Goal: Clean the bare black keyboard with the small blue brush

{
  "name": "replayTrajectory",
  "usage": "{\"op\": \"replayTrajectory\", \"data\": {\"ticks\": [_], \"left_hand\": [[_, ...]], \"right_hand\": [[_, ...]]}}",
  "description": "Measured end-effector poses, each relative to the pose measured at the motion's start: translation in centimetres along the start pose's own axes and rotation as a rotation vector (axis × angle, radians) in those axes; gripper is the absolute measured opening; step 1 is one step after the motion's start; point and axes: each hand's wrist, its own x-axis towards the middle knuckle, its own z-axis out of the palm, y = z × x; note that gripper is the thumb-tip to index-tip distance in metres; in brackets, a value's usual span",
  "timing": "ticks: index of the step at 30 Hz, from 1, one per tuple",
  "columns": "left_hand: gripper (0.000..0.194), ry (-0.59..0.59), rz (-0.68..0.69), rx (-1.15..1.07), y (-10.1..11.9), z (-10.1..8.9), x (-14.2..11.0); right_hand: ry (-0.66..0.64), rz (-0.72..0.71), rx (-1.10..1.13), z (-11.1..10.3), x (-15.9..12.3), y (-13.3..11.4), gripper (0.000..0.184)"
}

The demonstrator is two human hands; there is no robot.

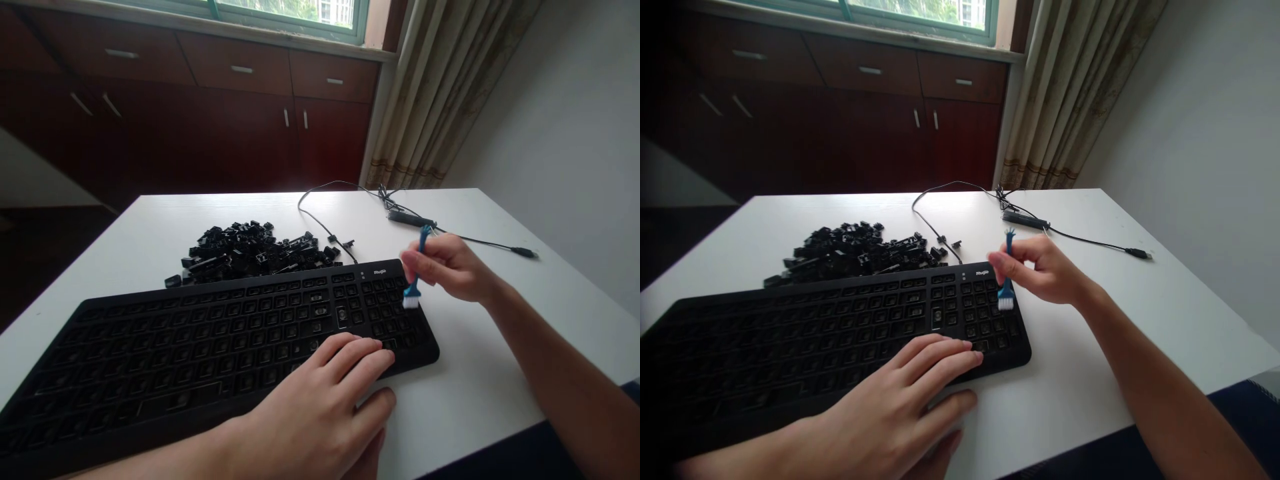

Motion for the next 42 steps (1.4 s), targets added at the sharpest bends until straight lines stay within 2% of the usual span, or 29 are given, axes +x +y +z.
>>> {"op": "replayTrajectory", "data": {"ticks": [1,2,3,6,7,9,11,13,14,15,16,17,19,20,21,23,24,26,28,29,31,32,33,35,39,42], "left_hand": [[0.018,0.001,0.000,0.001,0.0,0.0,0.0],[0.018,0.000,0.002,0.001,0.1,-0.1,0.0],[0.018,0.001,0.000,0.000,0.1,-0.1,0.0],[0.018,0.004,-0.013,-0.005,0.3,-0.3,0.1],[0.018,0.005,-0.017,-0.007,0.3,-0.4,0.2],[0.017,0.004,-0.016,-0.016,0.4,-0.4,0.2],[0.017,0.003,-0.020,-0.023,0.4,-0.4,0.3],[0.017,0.006,-0.025,-0.029,0.4,-0.3,0.3],[0.017,0.007,-0.030,-0.030,0.4,-0.3,0.3],[0.017,0.008,-0.033,-0.029,0.4,-0.3,0.3],[0.017,0.009,-0.033,-0.027,0.4,-0.4,0.3],[0.017,0.010,-0.033,-0.023,0.4,-0.4,0.3],[0.017,0.008,-0.026,-0.017,0.4,-0.5,0.3],[0.017,0.007,-0.021,-0.014,0.4,-0.5,0.3],[0.018,0.007,-0.020,-0.009,0.4,-0.6,0.3],[0.018,0.004,-0.019,0.006,0.4,-0.5,0.3],[0.018,0.005,-0.017,0.014,0.4,-0.5,0.3],[0.017,0.005,-0.014,0.026,0.4,-0.4,0.2],[0.016,0.006,-0.017,0.028,0.3,-0.3,0.2],[0.015,0.007,-0.020,0.026,0.3,-0.3,0.2],[0.016,0.007,-0.020,0.016,0.3,-0.4,0.2],[0.016,0.006,-0.017,0.008,0.2,-0.4,0.2],[0.017,0.006,-0.013,0.001,0.2,-0.5,0.3],[0.019,0.007,-0.011,-0.011,0.3,-0.5,0.3],[0.018,0.024,-0.028,-0.021,0.4,-0.5,0.4],[0.017,0.021,-0.025,-0.019,0.4,-0.3,0.4]], "right_hand": [[-0.079,0.006,0.012,0.1,0.0,0.1,0.038],[-0.098,-0.009,-0.032,0.3,0.1,0.3,0.036],[-0.050,-0.039,-0.124,0.4,0.1,0.5,0.032],[0.248,-0.150,-0.407,0.2,0.2,1.1,0.017],[0.299,-0.160,-0.426,0.0,0.1,1.1,0.015],[0.321,-0.121,-0.328,-0.5,-0.1,0.9,0.021],[0.236,-0.043,-0.115,-0.9,-0.3,0.6,0.031],[0.014,0.036,0.070,-1.0,-0.4,0.3,0.037],[-0.097,0.056,0.105,-0.9,-0.4,0.3,0.037],[-0.156,0.058,0.078,-0.9,-0.4,0.4,0.036],[-0.144,0.038,-0.007,-0.8,-0.3,0.5,0.034],[-0.070,-0.003,-0.127,-0.8,-0.2,0.7,0.031],[0.173,-0.105,-0.365,-1.1,-0.1,0.9,0.024],[0.257,-0.136,-0.423,-1.3,-0.1,0.9,0.022],[0.311,-0.146,-0.436,-1.6,-0.1,0.8,0.023],[0.333,-0.104,-0.341,-2.0,-0.2,0.5,0.028],[0.296,-0.067,-0.257,-2.1,-0.3,0.4,0.032],[0.090,0.013,-0.095,-2.1,-0.5,0.4,0.037],[-0.061,0.033,-0.078,-1.9,-0.4,0.8,0.034],[-0.049,0.016,-0.150,-1.7,-0.4,1.1,0.030],[0.216,-0.075,-0.394,-1.6,-0.2,1.8,0.021],[0.285,-0.110,-0.465,-1.6,-0.1,2.0,0.018],[0.346,-0.136,-0.494,-1.7,-0.1,2.1,0.017],[0.387,-0.123,-0.459,-1.9,-0.2,1.9,0.023],[0.293,0.008,-0.173,-1.9,-0.6,1.2,0.036],[0.077,0.085,0.051,-1.4,-0.6,1.5,0.042]]}}
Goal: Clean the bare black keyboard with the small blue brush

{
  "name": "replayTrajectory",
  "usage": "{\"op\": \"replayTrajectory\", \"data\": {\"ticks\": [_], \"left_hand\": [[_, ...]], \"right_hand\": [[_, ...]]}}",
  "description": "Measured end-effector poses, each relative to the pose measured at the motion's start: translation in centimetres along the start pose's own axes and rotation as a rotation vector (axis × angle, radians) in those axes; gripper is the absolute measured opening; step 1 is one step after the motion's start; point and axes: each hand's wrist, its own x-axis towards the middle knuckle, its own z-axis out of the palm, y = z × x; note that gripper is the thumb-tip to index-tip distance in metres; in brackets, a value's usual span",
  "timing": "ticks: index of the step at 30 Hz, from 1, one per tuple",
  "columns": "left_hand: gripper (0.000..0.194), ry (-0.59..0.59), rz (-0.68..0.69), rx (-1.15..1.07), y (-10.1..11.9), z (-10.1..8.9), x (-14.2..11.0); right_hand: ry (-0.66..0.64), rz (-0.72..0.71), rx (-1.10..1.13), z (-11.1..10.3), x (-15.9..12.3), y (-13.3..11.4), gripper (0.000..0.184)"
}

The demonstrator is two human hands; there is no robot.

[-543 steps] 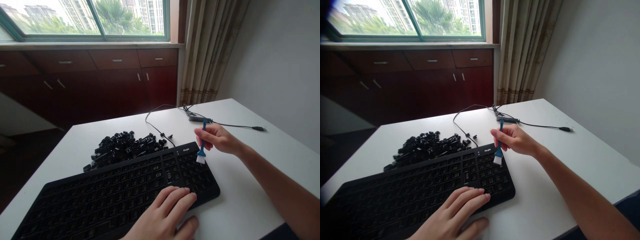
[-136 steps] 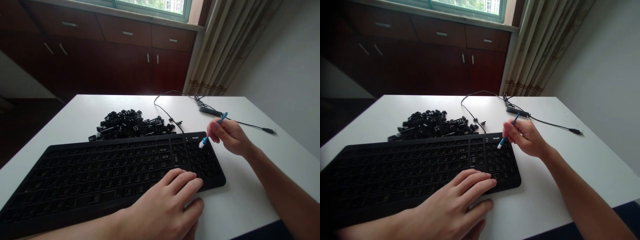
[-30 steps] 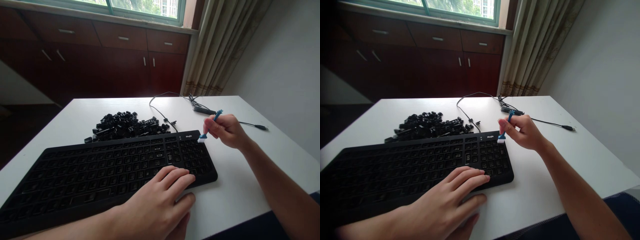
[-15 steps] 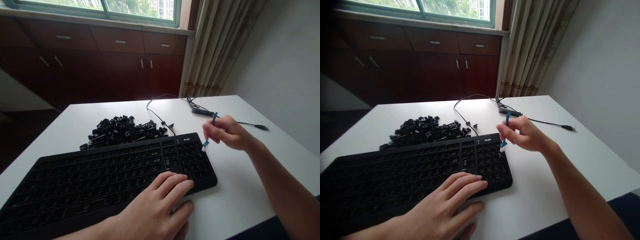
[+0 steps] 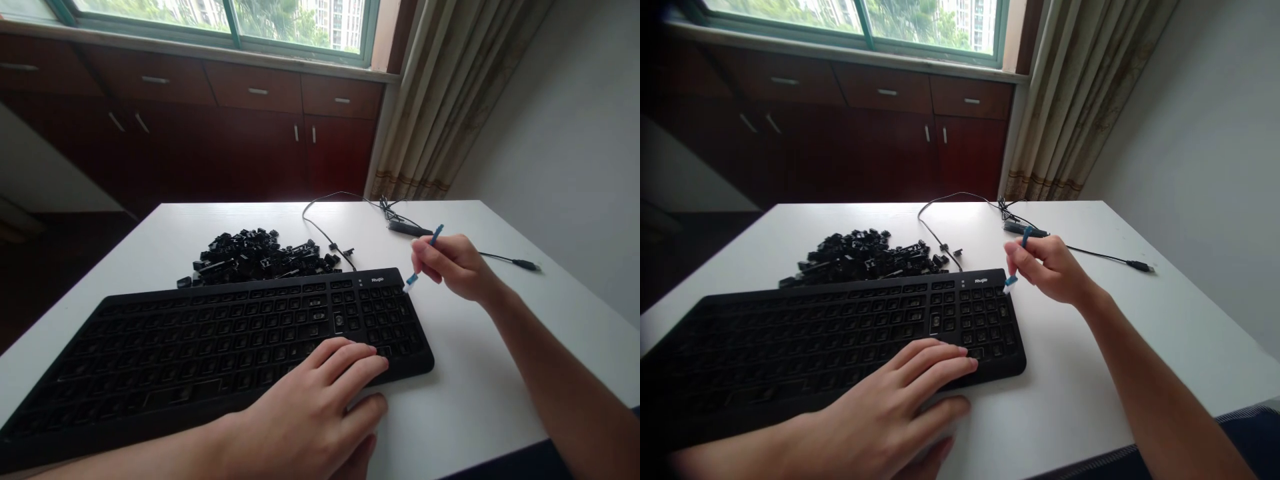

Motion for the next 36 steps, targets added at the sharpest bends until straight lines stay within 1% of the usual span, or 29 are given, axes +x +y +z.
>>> {"op": "replayTrajectory", "data": {"ticks": [1,2,3,5,6,7,8,11,15,17,18,19,20,22,24,25,27,29,33,36], "left_hand": [[0.017,-0.003,-0.003,-0.001,0.0,0.0,0.0],[0.017,-0.006,-0.008,-0.004,0.0,0.1,0.0],[0.017,-0.007,-0.010,-0.010,0.0,0.1,0.0],[0.017,-0.009,-0.008,-0.018,0.1,0.0,-0.1],[0.017,-0.009,-0.006,-0.018,0.1,-0.1,-0.1],[0.017,-0.010,-0.005,-0.015,0.1,-0.2,-0.1],[0.017,-0.010,-0.004,-0.010,0.2,-0.2,-0.1],[0.018,-0.013,-0.001,0.005,0.1,-0.4,0.0],[0.019,-0.013,0.006,0.005,0.1,-0.3,0.0],[0.018,-0.010,0.000,0.000,0.1,-0.3,0.0],[0.018,-0.011,-0.004,-0.003,0.1,-0.2,-0.1],[0.018,-0.013,-0.007,-0.004,0.1,-0.2,-0.1],[0.018,-0.013,-0.008,-0.003,0.2,-0.3,-0.1],[0.019,-0.012,-0.003,-0.006,0.2,-0.3,-0.1],[0.020,-0.011,0.003,-0.013,0.2,-0.3,-0.1],[0.021,-0.012,0.004,-0.018,0.2,-0.3,-0.1],[0.021,-0.018,0.003,-0.030,0.1,-0.3,-0.1],[0.020,-0.022,-0.003,-0.042,0.1,-0.2,-0.1],[0.021,-0.032,-0.007,-0.059,0.1,-0.1,-0.1],[0.021,-0.035,-0.011,-0.063,0.1,0.0,-0.2]], "right_hand": [[-0.051,0.028,0.013,0.2,0.1,0.3,0.042],[-0.053,0.047,-0.021,0.4,0.3,0.6,0.042],[-0.006,0.045,-0.096,0.5,0.4,0.8,0.039],[0.194,-0.016,-0.297,0.7,0.8,1.2,0.032],[0.269,-0.055,-0.359,0.6,0.9,1.2,0.030],[0.314,-0.075,-0.378,0.6,0.9,1.2,0.029],[0.325,-0.076,-0.355,0.5,0.9,1.1,0.029],[0.289,-0.019,-0.190,0.6,0.7,0.6,0.035],[0.199,-0.007,0.000,1.9,0.6,0.3,0.035],[0.130,-0.020,0.136,2.5,0.7,0.4,0.036],[0.080,-0.032,0.181,2.7,0.7,0.4,0.037],[0.029,-0.047,0.180,2.8,0.7,0.4,0.037],[-0.003,-0.067,0.116,2.7,0.7,0.3,0.037],[0.011,-0.106,-0.164,2.1,0.5,0.2,0.036],[0.111,-0.128,-0.459,1.3,0.3,-0.1,0.035],[0.162,-0.129,-0.536,1.0,0.2,-0.2,0.035],[0.221,-0.131,-0.546,0.8,0.1,-0.3,0.035],[0.237,-0.152,-0.496,1.1,0.1,-0.4,0.031],[0.207,-0.264,-0.507,2.4,0.5,-0.1,0.019],[0.205,-0.321,-0.553,3.0,0.5,0.3,0.016]]}}
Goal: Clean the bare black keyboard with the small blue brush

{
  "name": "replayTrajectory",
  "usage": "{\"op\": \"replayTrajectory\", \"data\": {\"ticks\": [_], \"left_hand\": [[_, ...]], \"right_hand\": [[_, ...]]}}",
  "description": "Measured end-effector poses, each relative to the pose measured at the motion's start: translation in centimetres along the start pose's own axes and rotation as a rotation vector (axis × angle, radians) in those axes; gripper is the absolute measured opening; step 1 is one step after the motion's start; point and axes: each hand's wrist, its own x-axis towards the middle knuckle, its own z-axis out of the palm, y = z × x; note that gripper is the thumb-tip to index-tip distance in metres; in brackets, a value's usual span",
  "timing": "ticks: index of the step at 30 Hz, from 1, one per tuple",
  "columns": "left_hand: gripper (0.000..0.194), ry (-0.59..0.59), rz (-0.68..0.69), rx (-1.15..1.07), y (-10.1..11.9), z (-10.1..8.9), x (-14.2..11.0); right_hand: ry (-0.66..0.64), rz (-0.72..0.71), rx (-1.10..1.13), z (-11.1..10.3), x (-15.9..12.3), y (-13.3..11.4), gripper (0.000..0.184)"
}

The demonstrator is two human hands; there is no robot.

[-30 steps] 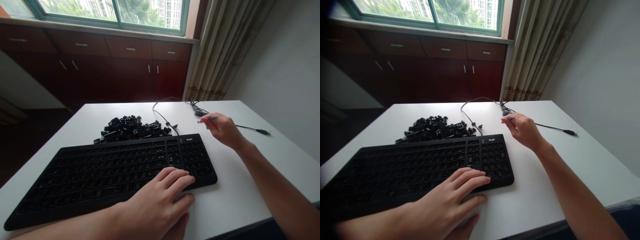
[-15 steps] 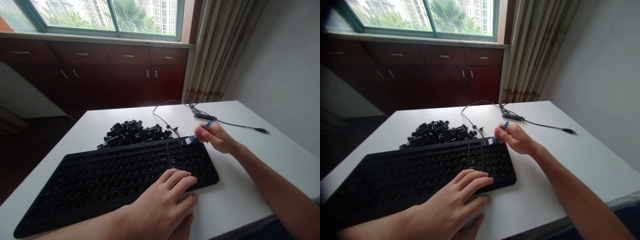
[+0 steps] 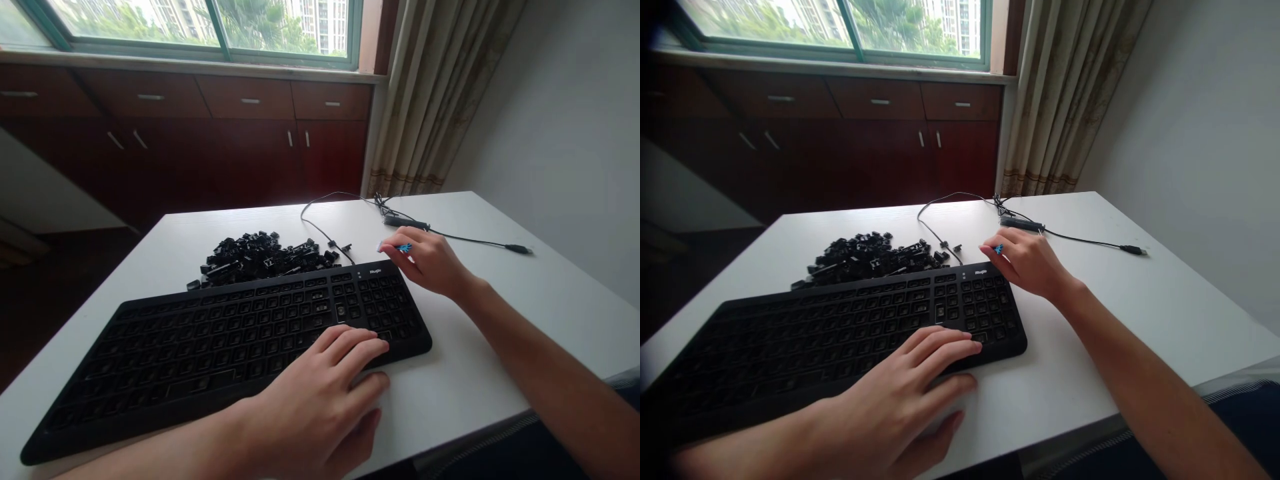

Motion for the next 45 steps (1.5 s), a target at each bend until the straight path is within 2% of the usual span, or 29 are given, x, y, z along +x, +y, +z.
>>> {"op": "replayTrajectory", "data": {"ticks": [4,7,9,12,16,20,23,27,30,34,36,38,40,42,44,45], "left_hand": [[0.022,-0.008,0.015,-0.012,-0.1,0.1,-0.1],[0.022,-0.009,0.015,-0.018,-0.2,0.1,-0.1],[0.023,-0.007,0.015,-0.021,-0.2,0.2,-0.1],[0.022,-0.005,0.014,-0.019,-0.2,0.2,-0.1],[0.019,0.023,0.015,-0.025,-0.2,0.4,-0.2],[0.015,0.097,0.089,-0.007,-0.1,0.4,-0.2],[0.011,0.042,0.178,-0.021,-0.1,0.3,-0.2],[0.009,-0.039,0.271,-0.013,0.0,0.3,-0.1],[0.015,-0.035,0.244,0.022,0.1,0.5,-0.1],[0.023,-0.013,0.245,0.029,0.0,0.7,-0.2],[0.027,-0.002,0.267,0.028,-0.1,0.9,-0.3],[0.030,0.000,0.284,0.024,-0.2,1.0,-0.4],[0.030,-0.001,0.288,0.020,-0.2,1.1,-0.5],[0.029,0.002,0.290,0.018,-0.2,1.1,-0.5],[0.028,0.016,0.288,0.020,-0.2,1.0,-0.4],[0.027,0.023,0.281,0.024,-0.2,1.0,-0.3]], "right_hand": [[0.078,0.023,0.089,0.0,-0.6,-0.3,0.015],[0.174,0.146,0.296,-0.1,-0.9,-1.2,0.024],[0.168,0.256,0.484,-0.1,-0.9,-1.8,0.033],[0.001,0.371,0.795,-0.3,-0.8,-2.6,0.039],[-0.368,0.394,0.981,-0.9,-0.7,-3.2,0.032],[-0.484,0.375,1.024,-1.5,-0.5,-3.4,0.032],[-0.522,0.377,1.055,-1.8,-0.5,-3.2,0.033],[-0.442,0.333,1.025,-1.6,-0.4,-3.1,0.029],[-0.394,0.328,0.982,-1.0,-0.4,-3.4,0.030],[-0.323,0.354,0.954,-0.6,-0.5,-4.0,0.040],[-0.361,0.287,0.944,-0.6,-0.6,-4.3,0.040],[-0.371,0.155,0.853,-0.6,-0.7,-4.3,0.036],[-0.254,-0.012,0.638,-0.6,-0.7,-4.2,0.027],[-0.069,-0.152,0.362,-0.7,-0.7,-4.0,0.014],[0.046,-0.213,0.204,-1.0,-0.6,-3.8,0.006],[0.066,-0.210,0.210,-1.1,-0.6,-3.8,0.006]]}}
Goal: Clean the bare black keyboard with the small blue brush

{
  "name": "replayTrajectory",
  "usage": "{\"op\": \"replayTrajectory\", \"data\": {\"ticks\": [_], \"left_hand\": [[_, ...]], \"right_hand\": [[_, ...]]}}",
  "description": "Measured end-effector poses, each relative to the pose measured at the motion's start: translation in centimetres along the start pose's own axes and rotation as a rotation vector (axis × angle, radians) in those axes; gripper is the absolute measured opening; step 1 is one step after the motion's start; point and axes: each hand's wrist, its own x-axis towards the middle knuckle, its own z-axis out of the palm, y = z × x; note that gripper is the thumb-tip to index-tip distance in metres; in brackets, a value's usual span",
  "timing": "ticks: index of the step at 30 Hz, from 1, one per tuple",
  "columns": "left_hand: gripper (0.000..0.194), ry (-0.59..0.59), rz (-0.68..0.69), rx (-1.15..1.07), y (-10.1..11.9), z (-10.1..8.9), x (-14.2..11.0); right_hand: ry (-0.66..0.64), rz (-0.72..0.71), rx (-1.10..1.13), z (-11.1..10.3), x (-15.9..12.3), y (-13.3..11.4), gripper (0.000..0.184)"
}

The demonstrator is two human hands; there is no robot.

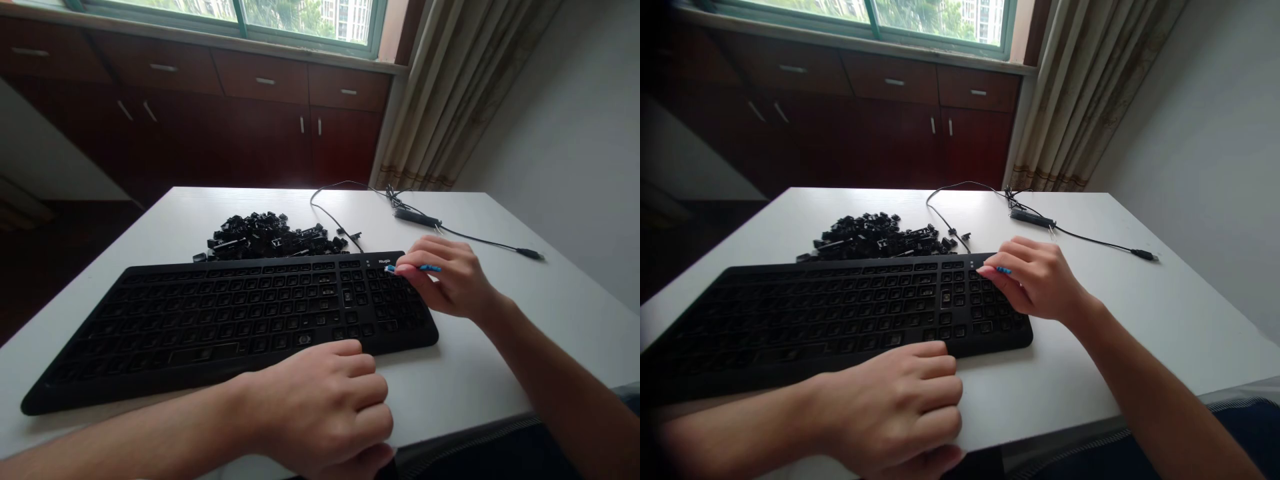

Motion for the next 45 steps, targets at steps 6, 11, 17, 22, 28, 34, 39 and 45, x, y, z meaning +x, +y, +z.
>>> {"op": "replayTrajectory", "data": {"ticks": [6,11,17,22,28,34,39,45], "left_hand": [[0.023,-0.021,-0.070,0.013,0.0,-0.4,0.3],[0.021,-0.035,-0.074,0.008,-0.1,-0.5,0.2],[0.020,-0.030,-0.078,0.011,-0.1,-0.3,0.1],[0.020,-0.025,-0.077,0.019,0.0,-0.2,0.0],[0.021,-0.018,-0.071,0.025,-0.1,-0.2,0.0],[0.020,-0.006,-0.069,0.031,-0.1,-0.2,-0.1],[0.020,0.001,-0.073,0.034,-0.1,-0.1,-0.1],[0.021,-0.011,-0.071,0.029,-0.1,-0.2,-0.1]], "right_hand": [[-0.211,0.256,0.435,-0.3,-0.1,-0.6,0.028],[-0.119,0.097,0.075,-0.1,-0.3,-0.1,0.010],[-0.127,0.281,0.372,-0.9,-0.2,-0.2,0.025],[-0.164,0.233,0.201,-0.3,-0.4,0.5,0.015],[0.024,0.308,0.187,-0.4,-0.7,0.9,0.017],[-0.244,0.458,0.606,-0.3,-0.4,-0.2,0.034],[-0.101,0.276,0.122,0.4,-0.4,0.2,0.014],[0.118,0.449,0.295,0.5,-0.7,0.3,0.028]]}}
